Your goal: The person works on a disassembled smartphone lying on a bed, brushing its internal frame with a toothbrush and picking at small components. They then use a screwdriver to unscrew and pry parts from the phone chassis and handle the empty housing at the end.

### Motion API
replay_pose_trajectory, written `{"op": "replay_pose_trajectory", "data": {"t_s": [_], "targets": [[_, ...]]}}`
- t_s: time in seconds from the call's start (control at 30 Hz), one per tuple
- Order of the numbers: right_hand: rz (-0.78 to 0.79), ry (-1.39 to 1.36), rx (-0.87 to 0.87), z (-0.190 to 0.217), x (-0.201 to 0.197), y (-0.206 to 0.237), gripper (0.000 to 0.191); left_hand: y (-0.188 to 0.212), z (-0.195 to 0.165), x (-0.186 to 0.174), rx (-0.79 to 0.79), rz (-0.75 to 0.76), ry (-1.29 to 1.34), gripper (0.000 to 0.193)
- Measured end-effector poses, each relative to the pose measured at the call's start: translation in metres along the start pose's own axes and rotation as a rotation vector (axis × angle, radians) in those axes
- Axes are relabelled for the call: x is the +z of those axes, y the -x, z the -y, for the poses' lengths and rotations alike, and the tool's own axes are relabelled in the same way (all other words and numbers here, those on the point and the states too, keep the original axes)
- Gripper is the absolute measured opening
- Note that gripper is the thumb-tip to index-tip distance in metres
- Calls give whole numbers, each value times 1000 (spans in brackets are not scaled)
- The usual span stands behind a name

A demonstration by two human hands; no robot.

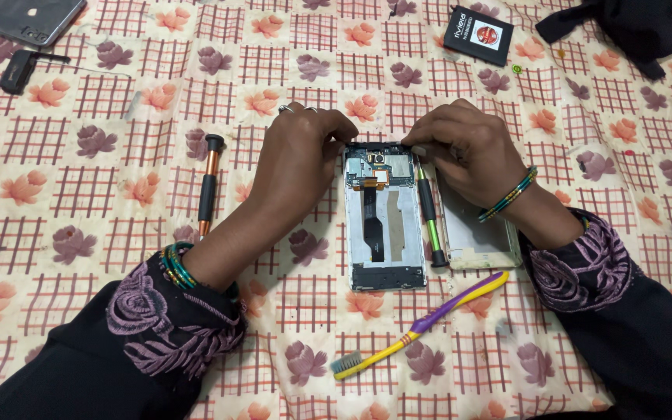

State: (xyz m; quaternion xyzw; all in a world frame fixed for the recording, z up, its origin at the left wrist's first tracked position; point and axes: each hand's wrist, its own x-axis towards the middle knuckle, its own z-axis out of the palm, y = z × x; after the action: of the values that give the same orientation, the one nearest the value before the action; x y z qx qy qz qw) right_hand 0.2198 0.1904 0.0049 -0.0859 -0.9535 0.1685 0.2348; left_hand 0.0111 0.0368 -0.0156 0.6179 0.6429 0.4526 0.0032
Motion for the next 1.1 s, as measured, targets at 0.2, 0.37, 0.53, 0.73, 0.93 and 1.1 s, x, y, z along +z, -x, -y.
{"op": "replay_pose_trajectory", "data": {"t_s": [0.2, 0.37, 0.53, 0.73, 0.93, 1.1], "targets": [[-1, 58, -52, 1, -1, 1, 30, 4, -7, 3, 42, 45, -92, 24], [0, 81, -61, 2, 0, 2, 30, 5, -12, 2, 118, 62, -148, 29], [10, 120, -87, 5, 0, 3, 31, 5, -18, 3, 187, 130, -188, 29], [24, 144, -101, 11, -2, 2, 31, 5, -21, 2, 223, 228, -255, 17], [73, 222, -125, 21, -3, 1, 33, 6, -20, 4, 230, 257, -264, 16], [118, 209, -105, 22, -5, -1, 31, 4, -24, -1, 200, 310, -251, 23]]}}
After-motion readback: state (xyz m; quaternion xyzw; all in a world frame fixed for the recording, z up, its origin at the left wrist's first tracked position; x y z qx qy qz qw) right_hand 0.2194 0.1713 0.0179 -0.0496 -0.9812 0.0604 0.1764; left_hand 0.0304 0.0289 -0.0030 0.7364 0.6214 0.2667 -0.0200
